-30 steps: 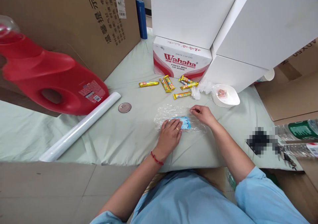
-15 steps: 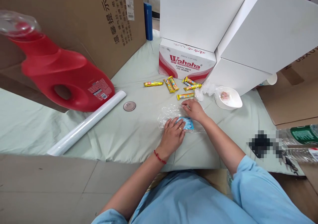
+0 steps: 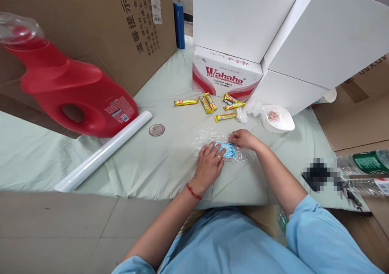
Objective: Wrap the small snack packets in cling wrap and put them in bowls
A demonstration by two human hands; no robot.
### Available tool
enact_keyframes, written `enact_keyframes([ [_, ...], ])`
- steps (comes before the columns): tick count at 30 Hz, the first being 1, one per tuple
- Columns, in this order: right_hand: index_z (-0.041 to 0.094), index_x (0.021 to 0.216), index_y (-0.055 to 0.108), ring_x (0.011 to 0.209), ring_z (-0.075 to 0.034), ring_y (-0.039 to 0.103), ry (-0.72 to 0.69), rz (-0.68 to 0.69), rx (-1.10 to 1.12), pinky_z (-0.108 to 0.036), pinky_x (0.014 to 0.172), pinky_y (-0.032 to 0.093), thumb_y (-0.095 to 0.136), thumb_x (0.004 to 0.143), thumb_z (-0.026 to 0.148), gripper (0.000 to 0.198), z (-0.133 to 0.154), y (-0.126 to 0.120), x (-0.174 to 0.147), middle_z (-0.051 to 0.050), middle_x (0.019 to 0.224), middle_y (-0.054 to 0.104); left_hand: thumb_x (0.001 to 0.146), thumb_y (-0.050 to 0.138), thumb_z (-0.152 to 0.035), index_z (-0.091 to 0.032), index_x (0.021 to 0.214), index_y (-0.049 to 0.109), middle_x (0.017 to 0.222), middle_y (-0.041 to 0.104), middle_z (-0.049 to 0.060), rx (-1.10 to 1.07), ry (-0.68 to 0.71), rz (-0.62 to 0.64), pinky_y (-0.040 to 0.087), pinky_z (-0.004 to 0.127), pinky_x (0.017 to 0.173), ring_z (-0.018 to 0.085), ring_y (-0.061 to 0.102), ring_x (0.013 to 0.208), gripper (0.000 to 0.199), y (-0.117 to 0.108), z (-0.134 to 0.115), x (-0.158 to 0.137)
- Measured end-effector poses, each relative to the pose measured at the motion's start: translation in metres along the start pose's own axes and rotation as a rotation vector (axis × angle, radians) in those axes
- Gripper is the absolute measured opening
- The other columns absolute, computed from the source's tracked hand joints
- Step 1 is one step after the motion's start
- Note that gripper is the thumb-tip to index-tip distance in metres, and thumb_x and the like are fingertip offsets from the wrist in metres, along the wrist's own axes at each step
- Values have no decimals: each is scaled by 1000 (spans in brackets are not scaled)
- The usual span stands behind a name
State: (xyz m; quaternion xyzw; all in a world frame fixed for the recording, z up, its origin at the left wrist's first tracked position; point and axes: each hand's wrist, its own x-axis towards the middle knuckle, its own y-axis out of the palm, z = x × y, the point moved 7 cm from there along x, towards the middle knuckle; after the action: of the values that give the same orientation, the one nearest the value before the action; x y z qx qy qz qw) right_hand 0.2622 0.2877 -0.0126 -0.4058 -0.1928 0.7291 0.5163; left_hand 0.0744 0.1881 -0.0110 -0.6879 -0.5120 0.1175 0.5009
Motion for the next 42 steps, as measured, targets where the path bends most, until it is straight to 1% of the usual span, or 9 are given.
enact_keyframes([
  [7,20,80,78,69,-15,65,-39,110,256,-25,67,52,84,70,38,21,-8,11,1,2,74,76,106,54,-26,-31,145,67,160,60,4,-18,-14,32,36,57,128,29,46,156,41,2,3,0],
  [13,20,83,79,67,-15,65,-8,128,377,-26,65,51,88,64,37,27,-13,7,-8,1,74,76,107,51,-27,-27,163,46,160,59,9,-42,-51,54,31,58,131,26,46,157,57,5,6,2],
  [19,16,86,79,62,-13,56,-5,-125,431,-26,59,44,87,61,46,40,-25,-33,-11,-1,69,70,110,41,-30,-25,165,43,163,55,10,3,-51,66,25,61,133,27,44,158,55,9,4,2],
  [24,16,97,79,57,-13,49,97,-491,345,-28,55,39,77,73,48,40,-68,-90,-20,-3,74,69,111,39,-31,-26,156,55,165,53,7,32,-39,84,27,62,132,29,42,159,48,9,3,2],
  [29,16,95,79,81,-24,65,173,-789,26,-38,82,52,69,84,33,22,-83,-120,-27,-12,95,76,112,39,-33,-26,155,57,166,52,6,31,-35,84,29,61,132,29,41,160,47,6,2,3],
  [31,16,101,79,93,-26,67,33,-724,-99,-39,93,51,64,89,27,22,-59,-104,-17,-14,106,77,111,40,-33,-26,155,56,169,48,7,40,-18,66,29,62,131,29,40,160,47,4,0,3],
  [35,17,116,78,108,-27,65,-333,-335,-298,-40,106,45,67,96,30,26,9,-33,10,-14,116,77,111,43,-30,-26,156,55,169,48,7,81,53,-2,24,61,133,29,38,161,47,-4,-8,1],
  [38,15,120,76,103,-27,63,-300,-165,-323,-37,97,45,80,88,33,37,30,-1,22,-12,101,76,109,48,-26,-27,149,62,161,59,5,101,114,-26,26,57,131,28,44,157,43,-7,-13,-1],
  [42,16,99,77,77,-17,59,-244,-35,-248,-26,75,43,75,90,27,15,37,5,21,0,76,66,106,52,-21,-29,142,69,149,69,5,113,98,28,39,50,120,27,57,144,40,-3,-11,-1],
])
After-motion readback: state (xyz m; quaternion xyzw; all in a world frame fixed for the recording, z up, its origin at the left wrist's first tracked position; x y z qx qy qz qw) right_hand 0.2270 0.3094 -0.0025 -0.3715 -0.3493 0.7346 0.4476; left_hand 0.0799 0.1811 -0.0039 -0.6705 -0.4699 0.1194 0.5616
